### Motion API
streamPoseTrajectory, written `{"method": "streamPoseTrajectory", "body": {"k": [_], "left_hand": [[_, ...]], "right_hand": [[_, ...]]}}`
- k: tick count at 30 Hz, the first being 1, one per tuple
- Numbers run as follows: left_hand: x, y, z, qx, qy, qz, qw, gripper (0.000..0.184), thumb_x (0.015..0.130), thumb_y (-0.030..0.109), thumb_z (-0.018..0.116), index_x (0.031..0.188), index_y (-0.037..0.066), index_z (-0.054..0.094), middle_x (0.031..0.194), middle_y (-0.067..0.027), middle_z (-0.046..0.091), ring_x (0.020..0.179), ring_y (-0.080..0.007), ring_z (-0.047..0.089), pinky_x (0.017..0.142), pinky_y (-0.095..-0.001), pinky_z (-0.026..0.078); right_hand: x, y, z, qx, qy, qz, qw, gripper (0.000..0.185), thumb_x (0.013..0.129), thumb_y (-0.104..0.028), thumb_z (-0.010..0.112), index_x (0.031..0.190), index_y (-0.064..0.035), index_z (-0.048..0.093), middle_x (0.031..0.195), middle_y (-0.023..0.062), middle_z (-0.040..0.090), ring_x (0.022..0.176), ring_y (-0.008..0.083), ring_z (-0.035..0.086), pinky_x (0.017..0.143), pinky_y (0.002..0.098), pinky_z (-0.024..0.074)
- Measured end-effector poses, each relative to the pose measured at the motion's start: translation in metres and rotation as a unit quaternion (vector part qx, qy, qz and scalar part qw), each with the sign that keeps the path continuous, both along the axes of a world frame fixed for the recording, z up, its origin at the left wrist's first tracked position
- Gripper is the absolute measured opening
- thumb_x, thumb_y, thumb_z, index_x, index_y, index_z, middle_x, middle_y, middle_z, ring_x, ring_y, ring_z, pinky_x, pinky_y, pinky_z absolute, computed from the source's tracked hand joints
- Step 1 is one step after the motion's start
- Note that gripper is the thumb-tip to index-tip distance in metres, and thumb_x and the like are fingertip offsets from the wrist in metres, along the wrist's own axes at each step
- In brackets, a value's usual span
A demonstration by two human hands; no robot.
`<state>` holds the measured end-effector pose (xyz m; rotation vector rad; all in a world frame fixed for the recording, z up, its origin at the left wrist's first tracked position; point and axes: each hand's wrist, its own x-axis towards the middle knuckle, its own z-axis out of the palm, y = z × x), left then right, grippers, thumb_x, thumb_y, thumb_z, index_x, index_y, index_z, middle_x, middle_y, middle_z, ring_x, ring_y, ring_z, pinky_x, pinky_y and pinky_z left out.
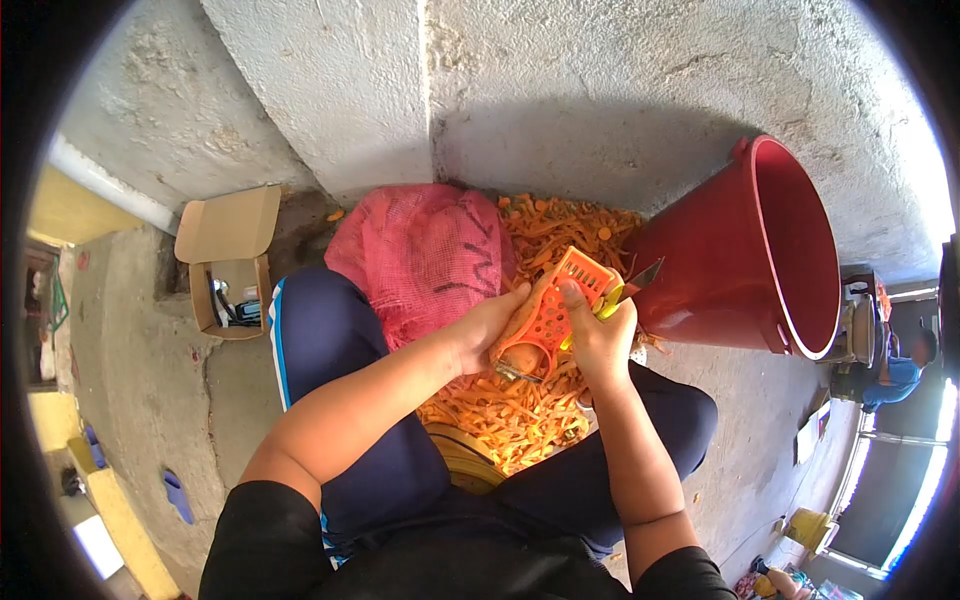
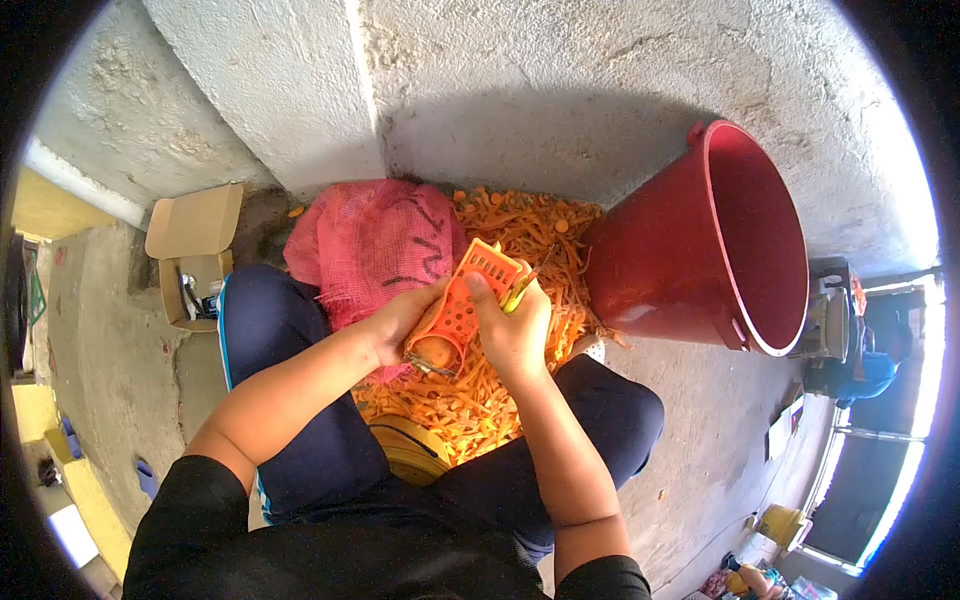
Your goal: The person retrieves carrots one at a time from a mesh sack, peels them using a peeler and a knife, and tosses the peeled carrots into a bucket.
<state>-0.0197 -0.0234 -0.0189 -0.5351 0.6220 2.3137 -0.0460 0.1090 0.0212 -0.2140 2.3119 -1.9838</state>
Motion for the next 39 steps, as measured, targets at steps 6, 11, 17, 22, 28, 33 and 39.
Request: {"method": "streamPoseTrajectory", "body": {"k": [6, 11, 17, 22, 28, 33, 39], "left_hand": [[0.001, -0.001, 0.003, -0.114, 0.122, -0.114, 0.979, 0.042, 0.091, 0.038, 0.028, 0.104, 0.003, 0.049, 0.089, -0.0094, 0.059, 0.078, -0.0189, 0.059, 0.069, -0.0312, 0.048], [0.015, -0.001, 0.014, -0.083, 0.163, -0.157, 0.97, 0.041, 0.09, 0.04, 0.031, 0.098, 0.004, 0.049, 0.08, -0.0103, 0.059, 0.066, -0.0204, 0.059, 0.06, -0.0318, 0.049], [0.008, -0.009, 0.001, -0.021, 0.052, -0.143, 0.988, 0.038, 0.087, 0.037, 0.042, 0.102, 0.003, 0.049, 0.084, -0.011, 0.059, 0.071, -0.0216, 0.059, 0.063, -0.0335, 0.049], [0.0, -0.007, 0.002, -0.043, 0.048, -0.089, 0.994, 0.038, 0.088, 0.037, 0.038, 0.107, 0.005, 0.048, 0.096, -0.0097, 0.058, 0.08, -0.0172, 0.059, 0.071, -0.0318, 0.049], [-0.001, -0.002, -0.001, -0.011, 0.008, -0.015, 1.0, 0.039, 0.09, 0.036, 0.031, 0.108, 0.006, 0.048, 0.098, -0.0072, 0.058, 0.083, -0.0159, 0.058, 0.073, -0.0306, 0.048], [-0.001, 0.002, 0.001, -0.023, 0.004, -0.031, 0.999, 0.037, 0.091, 0.033, 0.03, 0.108, 0.005, 0.048, 0.096, -0.0073, 0.058, 0.082, -0.016, 0.058, 0.074, -0.0305, 0.047], [0.007, 0.001, -0.008, -0.152, 0.176, -0.14, 0.962, 0.037, 0.092, 0.031, 0.03, 0.106, 0.003, 0.049, 0.09, -0.0063, 0.058, 0.075, -0.0135, 0.057, 0.068, -0.027, 0.046]], "right_hand": [[-0.025, 0.014, -0.004, 0.125, 0.123, -0.112, 0.978, 0.016, 0.08, -0.017, 0.059, 0.082, -0.0022, 0.053, 0.069, -0.0019, 0.05, 0.061, 0.0052, 0.041, 0.055, 0.0215, 0.0361], [-0.085, 0.077, -0.019, 0.216, 0.134, -0.324, 0.911, 0.016, 0.078, -0.015, 0.06, 0.086, -0.001, 0.056, 0.07, 0.0032, 0.057, 0.06, 0.0115, 0.05, 0.056, 0.0258, 0.042], [-0.062, 0.059, -0.005, -0.028, 0.077, -0.217, 0.973, 0.011, 0.081, -0.012, 0.057, 0.085, -0.0027, 0.054, 0.071, 0.0006, 0.055, 0.059, 0.0066, 0.049, 0.053, 0.0201, 0.0399], [-0.01, 0.011, 0.011, -0.047, 0.032, -0.075, 0.996, 0.016, 0.08, -0.014, 0.059, 0.089, -0.0019, 0.053, 0.077, 0.0011, 0.055, 0.068, 0.0068, 0.049, 0.063, 0.0207, 0.0402], [0.013, -0.005, 0.006, -0.034, 0.027, -0.018, 0.999, 0.016, 0.08, -0.012, 0.058, 0.089, -0.0003, 0.052, 0.077, 0.0049, 0.058, 0.068, 0.0086, 0.053, 0.062, 0.0236, 0.0434], [0.009, -0.001, -0.005, 0.05, 0.063, -0.044, 0.996, 0.018, 0.078, -0.013, 0.06, 0.089, 0.0006, 0.053, 0.073, 0.0082, 0.06, 0.066, 0.0107, 0.055, 0.06, 0.0256, 0.0441], [-0.046, 0.039, -0.005, 0.142, 0.167, -0.212, 0.952, 0.013, 0.081, -0.014, 0.058, 0.082, -0.0014, 0.055, 0.067, 0.0006, 0.052, 0.06, 0.007, 0.045, 0.053, 0.0244, 0.0387]]}}
